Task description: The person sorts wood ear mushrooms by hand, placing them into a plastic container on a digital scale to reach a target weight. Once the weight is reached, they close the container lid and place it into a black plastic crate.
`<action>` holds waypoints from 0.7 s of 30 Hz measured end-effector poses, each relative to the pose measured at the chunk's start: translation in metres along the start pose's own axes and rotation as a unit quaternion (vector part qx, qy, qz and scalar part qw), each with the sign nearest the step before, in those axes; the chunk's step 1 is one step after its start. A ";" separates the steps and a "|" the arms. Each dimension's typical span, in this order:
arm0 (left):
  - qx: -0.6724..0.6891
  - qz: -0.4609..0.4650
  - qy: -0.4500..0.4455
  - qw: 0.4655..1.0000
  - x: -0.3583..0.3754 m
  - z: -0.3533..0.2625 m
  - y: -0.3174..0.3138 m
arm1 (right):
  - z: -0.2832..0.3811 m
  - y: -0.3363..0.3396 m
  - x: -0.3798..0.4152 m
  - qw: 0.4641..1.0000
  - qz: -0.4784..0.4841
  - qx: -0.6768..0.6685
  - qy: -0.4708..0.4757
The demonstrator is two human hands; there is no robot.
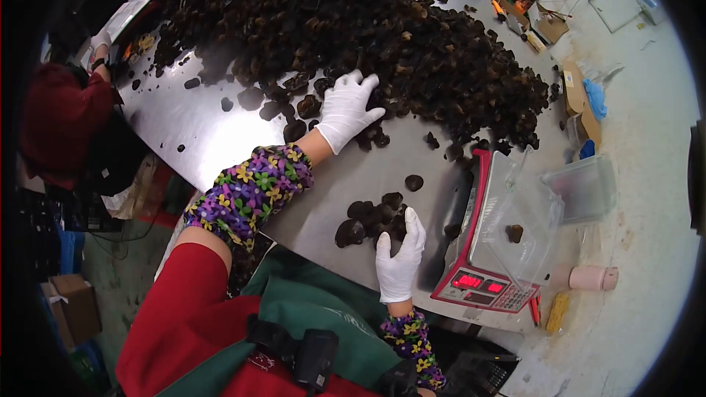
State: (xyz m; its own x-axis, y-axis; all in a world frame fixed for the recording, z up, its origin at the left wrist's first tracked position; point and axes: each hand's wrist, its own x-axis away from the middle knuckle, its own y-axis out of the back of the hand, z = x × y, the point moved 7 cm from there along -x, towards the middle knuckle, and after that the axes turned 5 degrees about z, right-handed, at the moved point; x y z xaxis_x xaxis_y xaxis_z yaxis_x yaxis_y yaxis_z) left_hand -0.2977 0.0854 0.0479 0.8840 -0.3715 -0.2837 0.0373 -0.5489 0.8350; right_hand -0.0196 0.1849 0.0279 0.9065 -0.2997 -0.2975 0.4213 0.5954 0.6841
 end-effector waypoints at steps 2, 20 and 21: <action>-0.039 0.026 -0.099 0.994 0.003 -0.020 -0.016 | -0.002 0.000 0.001 1.000 0.000 -0.003 -0.004; -0.036 -0.047 -0.229 0.972 0.069 -0.045 0.031 | 0.002 0.006 0.002 1.000 -0.016 -0.022 0.001; -0.027 0.017 -0.237 0.971 0.067 -0.043 0.022 | 0.003 0.005 0.002 1.000 -0.017 -0.021 0.001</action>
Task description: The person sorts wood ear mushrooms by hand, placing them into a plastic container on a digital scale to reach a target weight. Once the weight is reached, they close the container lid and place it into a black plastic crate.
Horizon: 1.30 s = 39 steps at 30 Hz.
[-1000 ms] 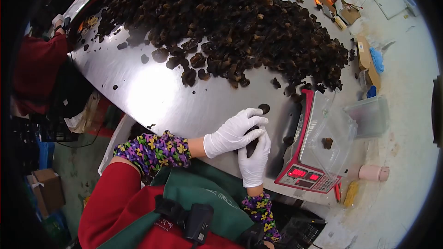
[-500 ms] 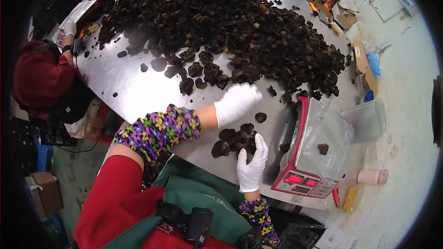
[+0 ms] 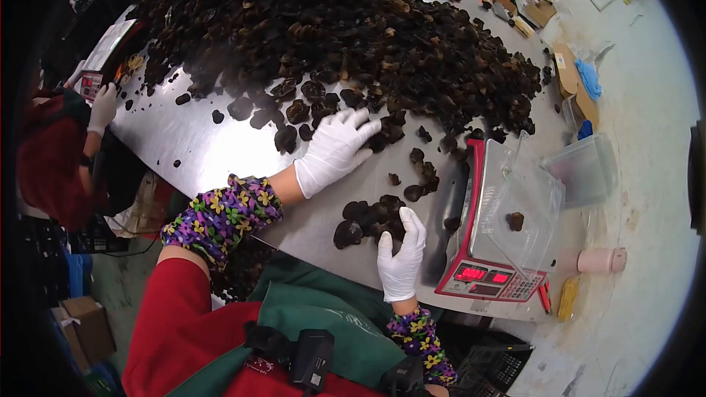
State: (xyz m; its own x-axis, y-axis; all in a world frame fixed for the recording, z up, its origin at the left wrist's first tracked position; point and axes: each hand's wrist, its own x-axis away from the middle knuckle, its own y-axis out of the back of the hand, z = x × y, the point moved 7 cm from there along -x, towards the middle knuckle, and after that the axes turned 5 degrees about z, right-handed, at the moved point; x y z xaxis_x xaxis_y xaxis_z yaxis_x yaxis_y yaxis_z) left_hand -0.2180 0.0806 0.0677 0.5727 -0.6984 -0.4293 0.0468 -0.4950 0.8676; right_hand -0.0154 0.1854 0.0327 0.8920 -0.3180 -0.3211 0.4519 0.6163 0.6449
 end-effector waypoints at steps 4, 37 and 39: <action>0.058 0.140 -0.140 0.978 0.028 -0.059 -0.021 | -0.002 0.002 0.001 1.000 -0.007 0.006 -0.004; 0.072 0.160 -0.163 0.971 -0.019 -0.069 -0.063 | -0.007 0.004 0.002 0.999 -0.035 -0.038 -0.008; 0.220 0.131 -0.106 0.961 -0.021 -0.052 -0.041 | -0.008 0.005 0.002 0.998 -0.036 -0.045 -0.011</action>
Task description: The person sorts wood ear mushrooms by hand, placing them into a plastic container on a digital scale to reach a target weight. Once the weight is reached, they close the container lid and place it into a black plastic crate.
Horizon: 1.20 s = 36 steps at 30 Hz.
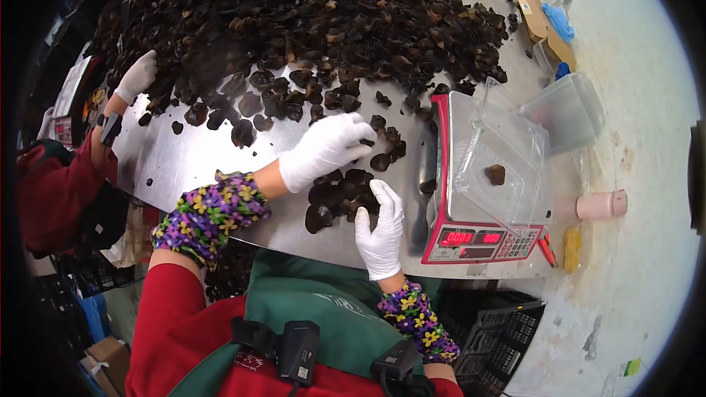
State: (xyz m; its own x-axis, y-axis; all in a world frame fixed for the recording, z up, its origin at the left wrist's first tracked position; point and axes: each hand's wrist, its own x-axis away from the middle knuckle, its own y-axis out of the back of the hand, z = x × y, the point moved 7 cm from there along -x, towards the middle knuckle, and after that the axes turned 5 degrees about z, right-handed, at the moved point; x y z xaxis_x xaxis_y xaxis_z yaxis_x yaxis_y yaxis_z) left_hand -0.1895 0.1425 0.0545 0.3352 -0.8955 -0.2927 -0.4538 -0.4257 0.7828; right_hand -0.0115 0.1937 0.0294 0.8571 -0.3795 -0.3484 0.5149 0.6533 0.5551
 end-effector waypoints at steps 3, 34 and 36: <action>0.260 -0.044 0.195 0.945 0.025 0.004 0.039 | 0.000 0.000 0.001 1.000 -0.001 -0.005 0.001; 0.459 0.064 0.252 0.849 0.029 0.020 0.016 | 0.001 0.000 0.000 1.000 0.002 -0.011 0.003; 0.474 0.036 0.258 0.841 0.048 0.014 0.032 | 0.002 0.000 0.000 1.000 0.002 -0.006 0.008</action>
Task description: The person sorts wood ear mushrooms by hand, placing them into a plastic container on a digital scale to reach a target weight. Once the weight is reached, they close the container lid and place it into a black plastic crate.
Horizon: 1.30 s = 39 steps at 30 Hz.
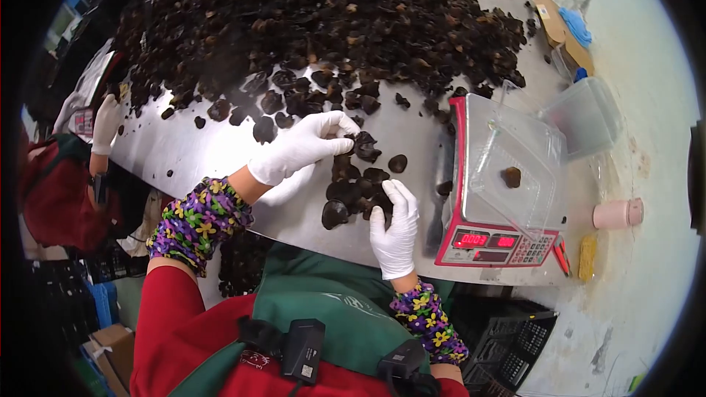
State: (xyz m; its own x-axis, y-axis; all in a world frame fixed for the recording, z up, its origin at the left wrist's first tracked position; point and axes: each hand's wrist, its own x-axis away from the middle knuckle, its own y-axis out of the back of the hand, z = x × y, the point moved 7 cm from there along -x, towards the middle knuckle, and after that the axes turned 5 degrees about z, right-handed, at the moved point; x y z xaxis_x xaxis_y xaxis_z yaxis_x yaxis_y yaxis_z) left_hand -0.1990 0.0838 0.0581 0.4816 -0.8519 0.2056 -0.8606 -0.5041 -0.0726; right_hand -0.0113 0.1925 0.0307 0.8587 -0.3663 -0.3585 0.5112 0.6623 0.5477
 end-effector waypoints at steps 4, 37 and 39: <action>0.086 -0.034 -0.017 0.996 0.039 0.008 0.022 | -0.001 -0.001 0.000 1.000 0.005 0.008 0.005; -0.567 -0.118 -0.177 0.795 0.003 0.002 0.007 | 0.002 -0.002 0.000 0.999 0.019 0.038 -0.008; -0.471 -0.175 -0.181 0.845 0.048 -0.011 0.018 | 0.001 -0.002 0.001 0.999 0.018 0.034 -0.008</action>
State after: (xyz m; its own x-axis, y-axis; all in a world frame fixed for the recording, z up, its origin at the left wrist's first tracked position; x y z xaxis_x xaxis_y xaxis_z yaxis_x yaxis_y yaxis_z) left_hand -0.1932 0.0360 0.0775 0.6065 -0.7474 -0.2711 -0.3225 -0.5429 0.7754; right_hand -0.0116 0.1902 0.0304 0.8771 -0.3538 -0.3249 0.4802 0.6302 0.6101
